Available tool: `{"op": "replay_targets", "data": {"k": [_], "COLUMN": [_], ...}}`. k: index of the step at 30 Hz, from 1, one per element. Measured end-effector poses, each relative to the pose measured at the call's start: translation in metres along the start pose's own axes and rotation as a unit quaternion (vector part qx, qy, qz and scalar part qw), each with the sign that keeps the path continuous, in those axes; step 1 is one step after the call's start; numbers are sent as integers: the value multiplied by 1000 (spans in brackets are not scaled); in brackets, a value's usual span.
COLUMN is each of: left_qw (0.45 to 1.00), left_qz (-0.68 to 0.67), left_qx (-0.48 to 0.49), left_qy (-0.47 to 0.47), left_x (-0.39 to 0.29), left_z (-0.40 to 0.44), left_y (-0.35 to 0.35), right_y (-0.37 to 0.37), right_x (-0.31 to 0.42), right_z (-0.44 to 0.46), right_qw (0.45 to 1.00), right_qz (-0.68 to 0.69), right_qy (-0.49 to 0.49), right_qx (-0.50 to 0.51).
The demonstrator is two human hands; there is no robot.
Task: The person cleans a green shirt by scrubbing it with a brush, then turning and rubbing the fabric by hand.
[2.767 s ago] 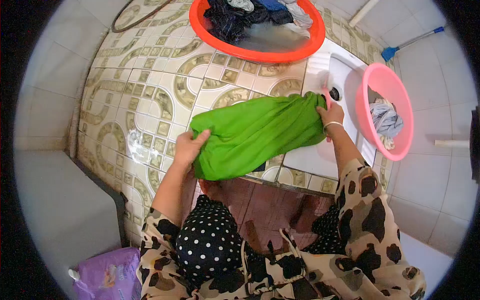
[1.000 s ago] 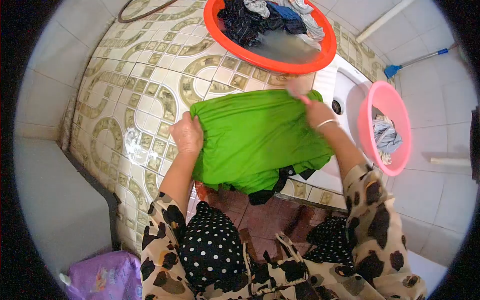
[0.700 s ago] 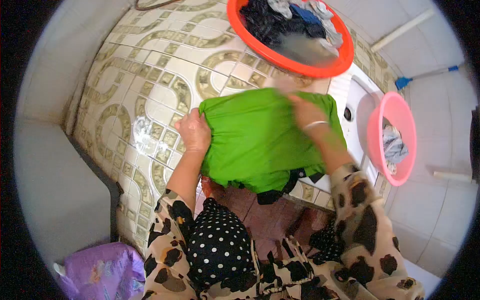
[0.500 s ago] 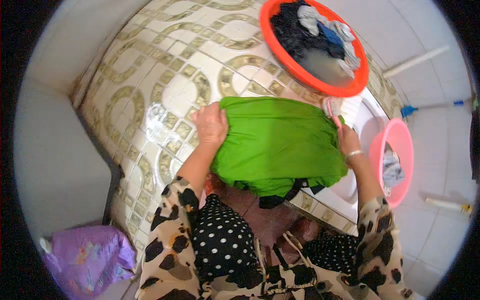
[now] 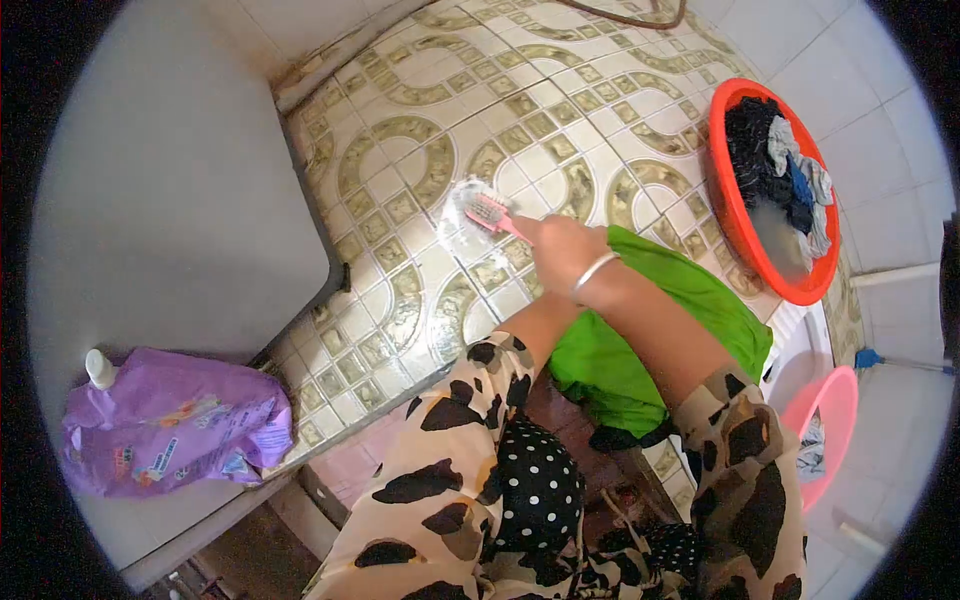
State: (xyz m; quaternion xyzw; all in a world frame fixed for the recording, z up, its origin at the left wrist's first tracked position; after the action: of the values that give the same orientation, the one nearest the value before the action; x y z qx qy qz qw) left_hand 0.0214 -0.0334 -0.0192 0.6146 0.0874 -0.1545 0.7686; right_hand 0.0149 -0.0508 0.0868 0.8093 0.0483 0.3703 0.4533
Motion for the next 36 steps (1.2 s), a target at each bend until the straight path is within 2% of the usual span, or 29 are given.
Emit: {"op": "replay_targets", "data": {"k": [4, 6, 8, 9, 11, 12, 13, 14, 15, 16, 17, 18, 20, 21, 22, 23, 24, 25, 27, 29, 31, 32, 34, 35, 36], "left_qw": [1000, 999, 999, 999, 998, 998, 998, 997, 996, 995, 995, 994, 999, 999, 999, 999, 999, 999, 1000, 1000, 1000, 1000, 1000, 1000, 1000], "left_qz": [-10, -19, -27, -29, -37, -43, -51, -60, -72, -90, -57, -22, -35, -40, -44, -48, -25, -2, 3, 20, 14, 13, 13, 14, 15], "left_qx": [18, 24, 28, 29, 32, 33, 34, 35, 38, 42, 71, 100, 7, -8, -24, -20, -27, -33, -11, 8, 5, 1, -1, -7, -11], "left_qy": [20, 21, 29, 34, 35, 34, 31, 28, 21, 11, 27, 43, 23, 18, 12, -5, -7, -6, -18, -8, -10, -12, -28, -25, -19], "left_x": [1, 2, 2, 3, 3, 3, 3, 4, 4, 5, -4, -5, -6, -6, -6, -5, -4, -6, -6, -3, -7, -10, -12, -11, -10], "left_z": [-1, -1, -1, -1, -1, -1, 0, 0, 1, 2, 8, 11, 7, 6, 7, 7, 7, 7, 3, 5, 5, 5, 8, 7, 7], "left_y": [-3, -4, -4, -4, -5, -6, -6, -8, -9, -11, -6, 1, 2, 0, -2, -5, -6, -7, -5, -5, -5, -4, -3, -4, -5], "right_y": [-16, -19, -14, -13, -4, -12, -25, -26, -15, -1, 3, 4, -2, -14, -32, -47, -55, -50, -47, -26, -29, -27, -26, -21, -28], "right_x": [23, 28, 28, 22, -8, -35, -67, -86, -88, -87, -91, -100, -121, -141, -151, -149, -139, -131, -124, -167, -220, -219, -201, -169, -149], "right_z": [23, 30, 29, 28, 18, 16, 13, 4, -18, -51, -84, -110, -155, -168, -171, -163, -160, -161, -163, -209, -263, -265, -240, -213, -184], "right_qw": [998, 999, 995, 995, 999, 999, 981, 938, 941, 917, 831, 830, 803, 859, 851, 912, 928, 925, 947, 912, 892, 888, 902, 905, 925], "right_qz": [-52, -36, -76, -77, 15, 12, 120, 223, 216, 382, 528, 522, 506, 358, 360, 202, 29, 27, -53, -35, 8, 8, 13, 17, 17], "right_qy": [-6, 17, -22, -20, 50, 46, 130, 210, 199, 16, -167, -181, -232, -268, -278, -149, -16, -27, -253, -375, -397, -403, -380, -378, -328], "right_qx": [-25, -24, 58, 60, -7, -10, -86, -162, -167, -113, -61, -75, -214, -250, -263, -325, -370, -379, -192, -164, -217, -221, -206, -193, -190]}}
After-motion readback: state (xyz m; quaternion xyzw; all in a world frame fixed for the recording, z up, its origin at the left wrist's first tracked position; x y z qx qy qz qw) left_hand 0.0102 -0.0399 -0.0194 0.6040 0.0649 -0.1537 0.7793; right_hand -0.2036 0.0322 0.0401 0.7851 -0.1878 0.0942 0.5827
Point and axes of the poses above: each hand's wrist, its own z-axis towards the middle knuckle, its own y-axis out of the back of the hand, x = y × z, the point moved 2 cm from there along z, towards the middle knuckle, and after that the axes turned 9 degrees about z, right-handed, at the moved point
